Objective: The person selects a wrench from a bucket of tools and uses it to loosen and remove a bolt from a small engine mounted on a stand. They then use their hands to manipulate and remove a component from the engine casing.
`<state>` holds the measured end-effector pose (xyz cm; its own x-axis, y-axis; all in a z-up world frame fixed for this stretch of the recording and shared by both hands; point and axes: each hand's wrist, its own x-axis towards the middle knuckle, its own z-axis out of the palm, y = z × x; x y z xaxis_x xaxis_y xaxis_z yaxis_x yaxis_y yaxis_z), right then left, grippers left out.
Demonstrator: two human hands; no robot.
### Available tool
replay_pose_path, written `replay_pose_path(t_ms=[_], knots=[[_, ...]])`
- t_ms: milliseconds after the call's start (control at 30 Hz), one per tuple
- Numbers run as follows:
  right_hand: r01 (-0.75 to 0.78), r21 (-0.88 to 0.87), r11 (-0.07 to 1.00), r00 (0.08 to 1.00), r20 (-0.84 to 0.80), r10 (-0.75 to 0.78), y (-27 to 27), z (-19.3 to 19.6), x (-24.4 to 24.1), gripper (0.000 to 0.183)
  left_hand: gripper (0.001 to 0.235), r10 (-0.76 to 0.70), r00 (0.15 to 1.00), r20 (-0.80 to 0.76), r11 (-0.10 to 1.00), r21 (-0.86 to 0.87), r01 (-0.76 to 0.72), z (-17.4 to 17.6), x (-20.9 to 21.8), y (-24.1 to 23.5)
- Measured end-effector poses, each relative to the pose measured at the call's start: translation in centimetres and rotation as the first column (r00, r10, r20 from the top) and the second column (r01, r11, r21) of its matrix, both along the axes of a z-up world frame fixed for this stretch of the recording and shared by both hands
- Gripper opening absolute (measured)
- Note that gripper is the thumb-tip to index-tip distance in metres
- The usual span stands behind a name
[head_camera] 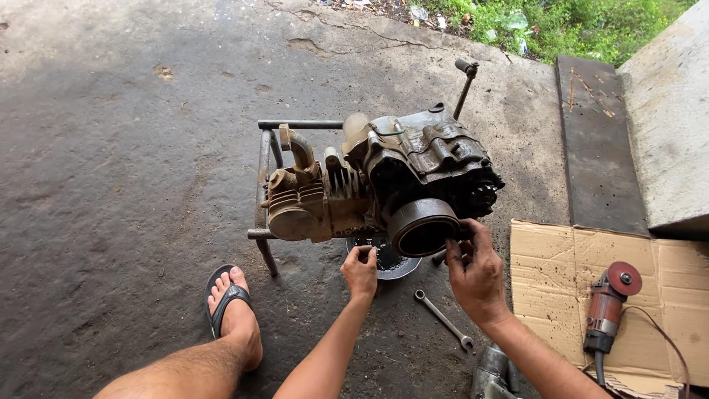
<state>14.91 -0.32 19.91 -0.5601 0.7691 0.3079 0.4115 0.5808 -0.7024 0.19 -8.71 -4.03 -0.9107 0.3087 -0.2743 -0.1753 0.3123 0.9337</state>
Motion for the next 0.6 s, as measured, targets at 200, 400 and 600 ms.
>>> replay_pose_path(t_ms=[200,400,600], knots=[[-0.026,0.000,1.000,1.000,-0.002,0.026,0.0,-0.3,0.0,0.036,0.015,-0.120,0.971,-0.208,0.992,0.004,0.123,1.0,-0.2,-1.1],[-0.016,0.011,1.000,1.000,-0.012,0.016,0.0,-0.4,0.0,0.036,0.013,-0.137,0.969,-0.204,0.990,0.014,0.143,0.3,-0.5,-1.7],[-0.018,0.028,0.999,1.000,-0.007,0.018,0.0,-0.5,0.1,0.037,0.013,-0.157,0.976,-0.153,0.988,-0.038,0.153,-0.4,-0.6,-2.3]])
